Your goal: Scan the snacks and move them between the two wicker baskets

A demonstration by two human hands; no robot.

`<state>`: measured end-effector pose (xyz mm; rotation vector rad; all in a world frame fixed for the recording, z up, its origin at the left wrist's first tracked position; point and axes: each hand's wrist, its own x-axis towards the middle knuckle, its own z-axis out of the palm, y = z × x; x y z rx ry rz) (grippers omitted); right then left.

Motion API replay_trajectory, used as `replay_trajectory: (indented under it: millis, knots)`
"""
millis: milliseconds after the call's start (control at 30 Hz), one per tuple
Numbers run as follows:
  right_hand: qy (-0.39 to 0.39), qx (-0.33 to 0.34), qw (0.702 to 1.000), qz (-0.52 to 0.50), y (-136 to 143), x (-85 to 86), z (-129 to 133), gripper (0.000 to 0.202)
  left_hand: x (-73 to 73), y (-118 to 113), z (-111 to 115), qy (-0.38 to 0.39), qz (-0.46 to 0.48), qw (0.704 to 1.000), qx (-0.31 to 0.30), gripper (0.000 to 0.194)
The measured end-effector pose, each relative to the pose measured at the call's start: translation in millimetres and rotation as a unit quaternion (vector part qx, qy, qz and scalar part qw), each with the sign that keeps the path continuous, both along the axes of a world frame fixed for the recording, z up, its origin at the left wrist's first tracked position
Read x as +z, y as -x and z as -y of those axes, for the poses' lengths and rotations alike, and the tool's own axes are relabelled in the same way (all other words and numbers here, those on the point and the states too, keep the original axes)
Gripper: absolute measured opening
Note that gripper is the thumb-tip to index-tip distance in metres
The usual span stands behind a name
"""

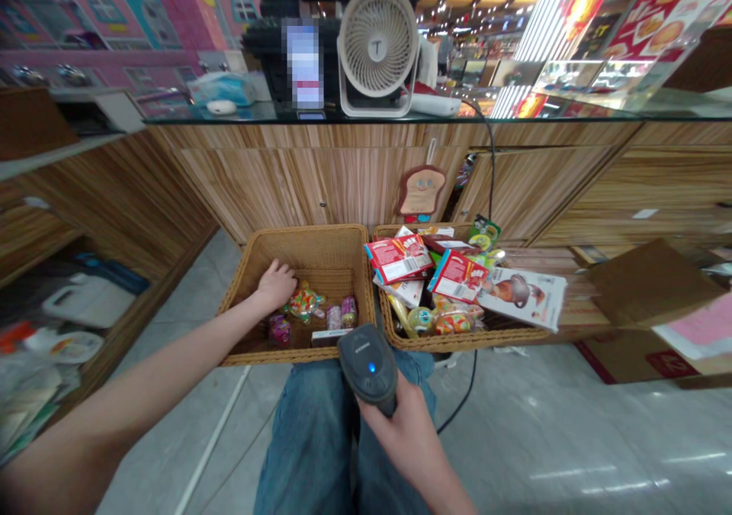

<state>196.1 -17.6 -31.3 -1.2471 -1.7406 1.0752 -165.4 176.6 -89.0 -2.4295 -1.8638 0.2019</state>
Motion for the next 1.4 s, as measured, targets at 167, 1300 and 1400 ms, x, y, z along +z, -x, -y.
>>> replay_trajectory:
  millis: [167, 1300, 1400]
  knots:
    - [-0.004, -0.006, 1.000, 0.001, -3, 0.0, 1, 0.022, 10.5, -5, -2, -0.024, -0.005, 1.000, -0.001, 0.045]
    - [-0.009, -0.029, 1.000, -0.006, -11, 2.4, 2, 0.023, 54.3, -19, -5, 0.002, -0.038, 0.999, -0.030, 0.033]
    - [-0.006, -0.033, 0.999, -0.008, -13, 3.3, 3, 0.022, 77.9, -24, -3, -0.019, -0.039, 0.998, -0.054, 0.038]
